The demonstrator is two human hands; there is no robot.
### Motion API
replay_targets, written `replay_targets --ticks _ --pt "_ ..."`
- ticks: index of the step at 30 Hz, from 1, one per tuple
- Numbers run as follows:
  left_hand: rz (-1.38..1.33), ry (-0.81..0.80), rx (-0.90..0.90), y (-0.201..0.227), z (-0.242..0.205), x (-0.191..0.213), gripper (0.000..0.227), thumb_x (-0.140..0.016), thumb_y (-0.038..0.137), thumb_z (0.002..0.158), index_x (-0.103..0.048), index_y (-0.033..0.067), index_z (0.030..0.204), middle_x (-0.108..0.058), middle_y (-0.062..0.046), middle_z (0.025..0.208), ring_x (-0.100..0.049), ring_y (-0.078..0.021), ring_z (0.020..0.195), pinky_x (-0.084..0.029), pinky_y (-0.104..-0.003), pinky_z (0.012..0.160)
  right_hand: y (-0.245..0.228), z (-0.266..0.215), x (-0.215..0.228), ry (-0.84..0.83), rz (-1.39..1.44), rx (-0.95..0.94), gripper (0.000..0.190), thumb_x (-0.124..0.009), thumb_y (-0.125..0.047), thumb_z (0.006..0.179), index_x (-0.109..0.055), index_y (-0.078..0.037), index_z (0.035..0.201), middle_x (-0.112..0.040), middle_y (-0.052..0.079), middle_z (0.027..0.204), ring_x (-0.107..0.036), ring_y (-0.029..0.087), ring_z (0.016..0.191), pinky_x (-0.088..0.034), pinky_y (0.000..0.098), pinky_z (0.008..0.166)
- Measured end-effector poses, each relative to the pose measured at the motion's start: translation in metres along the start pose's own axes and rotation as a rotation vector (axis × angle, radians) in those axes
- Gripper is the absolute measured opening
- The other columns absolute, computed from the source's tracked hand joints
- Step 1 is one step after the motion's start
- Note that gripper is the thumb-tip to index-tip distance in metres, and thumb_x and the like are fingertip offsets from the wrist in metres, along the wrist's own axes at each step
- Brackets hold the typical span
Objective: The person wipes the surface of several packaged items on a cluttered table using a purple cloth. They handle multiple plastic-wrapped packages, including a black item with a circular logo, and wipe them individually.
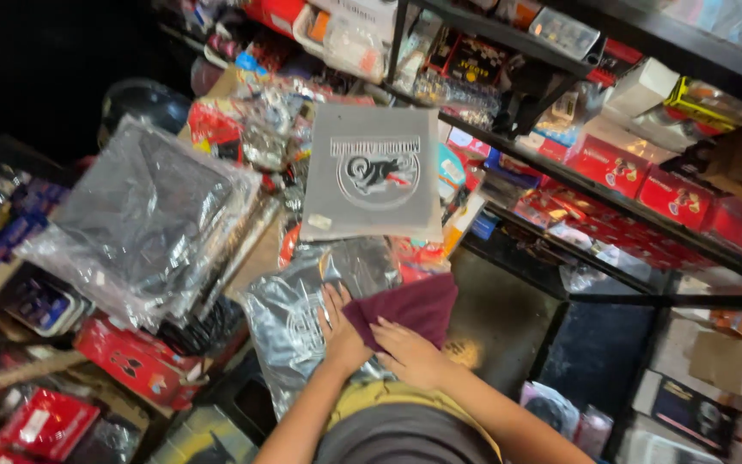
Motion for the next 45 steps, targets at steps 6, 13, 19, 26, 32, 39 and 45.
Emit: replay_targets --ticks 6,13,19,26,32,39,45 --pt "0.105 0.028 -0.078 -0.001 -0.002 -0.004 0.130 -0.081 0.039 0.071 0.003 -0.0050 0.159 0.025 -0.035 0.163 0.025 -0.0471 0.152 0.009 -0.063 0.122 0.002 0.048 0.017 -0.004 -0.238 0.088 0.053 -0.059 -0.041 0.101 -0.063 0.002 0.130 -0.055 0.018 0.150 -0.042 0.034 0.148 -0.035 0.0502 0.118" --pt "0.072 0.100 -0.110 -0.018 0.007 -0.025 0.132 -0.082 0.034 0.070 0.006 -0.0107 0.157 0.019 -0.034 0.165 0.022 -0.0444 0.154 0.008 -0.060 0.122 0.011 0.063 -0.007 -0.092 -0.235 -0.080 0.063 -0.043 -0.048 0.106 -0.055 0.008 0.133 -0.034 0.018 0.165 -0.023 0.033 0.156 -0.022 0.0495 0.126" --pt "0.007 0.087 -0.087 -0.011 -0.001 -0.014 0.139 -0.088 0.032 0.064 0.006 -0.0060 0.160 0.023 -0.030 0.166 0.024 -0.0419 0.154 0.008 -0.058 0.122 0.005 0.026 0.006 -0.052 -0.201 0.114 0.056 -0.053 -0.047 0.103 -0.061 0.004 0.126 -0.047 0.019 0.157 -0.034 0.034 0.152 -0.025 0.0483 0.124" --pt "-0.064 0.107 -0.113 -0.007 0.002 -0.010 0.144 -0.086 0.057 0.071 0.009 -0.0071 0.159 0.019 -0.030 0.166 0.022 -0.0419 0.154 0.010 -0.060 0.122 0.052 0.116 -0.015 -0.030 -0.387 -0.025 0.076 -0.047 -0.056 0.101 -0.040 0.002 0.150 -0.029 0.017 0.167 -0.023 0.031 0.156 -0.029 0.0426 0.124" --pt "-0.007 0.159 -0.136 -0.014 0.007 -0.017 0.142 -0.089 0.036 0.068 0.012 -0.0086 0.158 0.015 -0.032 0.166 0.017 -0.0436 0.155 0.006 -0.061 0.122 0.030 0.068 -0.018 -0.024 -0.364 -0.236 0.090 -0.061 -0.048 0.094 -0.026 0.004 0.158 -0.028 0.027 0.163 -0.036 0.038 0.146 -0.040 0.0470 0.110" --pt "-0.043 0.148 -0.134 -0.011 0.005 -0.013 0.145 -0.090 0.045 0.069 0.010 -0.0079 0.159 0.016 -0.033 0.166 0.019 -0.0436 0.155 0.008 -0.061 0.122 0.030 0.082 0.005 -0.094 -0.354 -0.162 0.088 -0.053 -0.057 0.098 -0.032 0.009 0.154 -0.031 0.032 0.161 -0.032 0.043 0.150 -0.031 0.0490 0.120" --pt "-0.044 0.111 -0.126 -0.013 0.005 -0.014 0.147 -0.086 0.059 0.071 0.011 -0.0065 0.159 0.018 -0.030 0.166 0.023 -0.0418 0.154 0.011 -0.061 0.122 0.042 0.105 0.006 -0.025 -0.163 -0.093 0.068 -0.047 -0.045 0.107 -0.043 0.009 0.149 -0.040 0.028 0.158 -0.037 0.040 0.148 -0.032 0.0457 0.121"
Point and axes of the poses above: each hand's wrist, its own z-axis towards the middle knuckle, its own x-axis out of the back of the hand, y = z × x, the point moved 4 cm from there along z, towards the middle knuckle
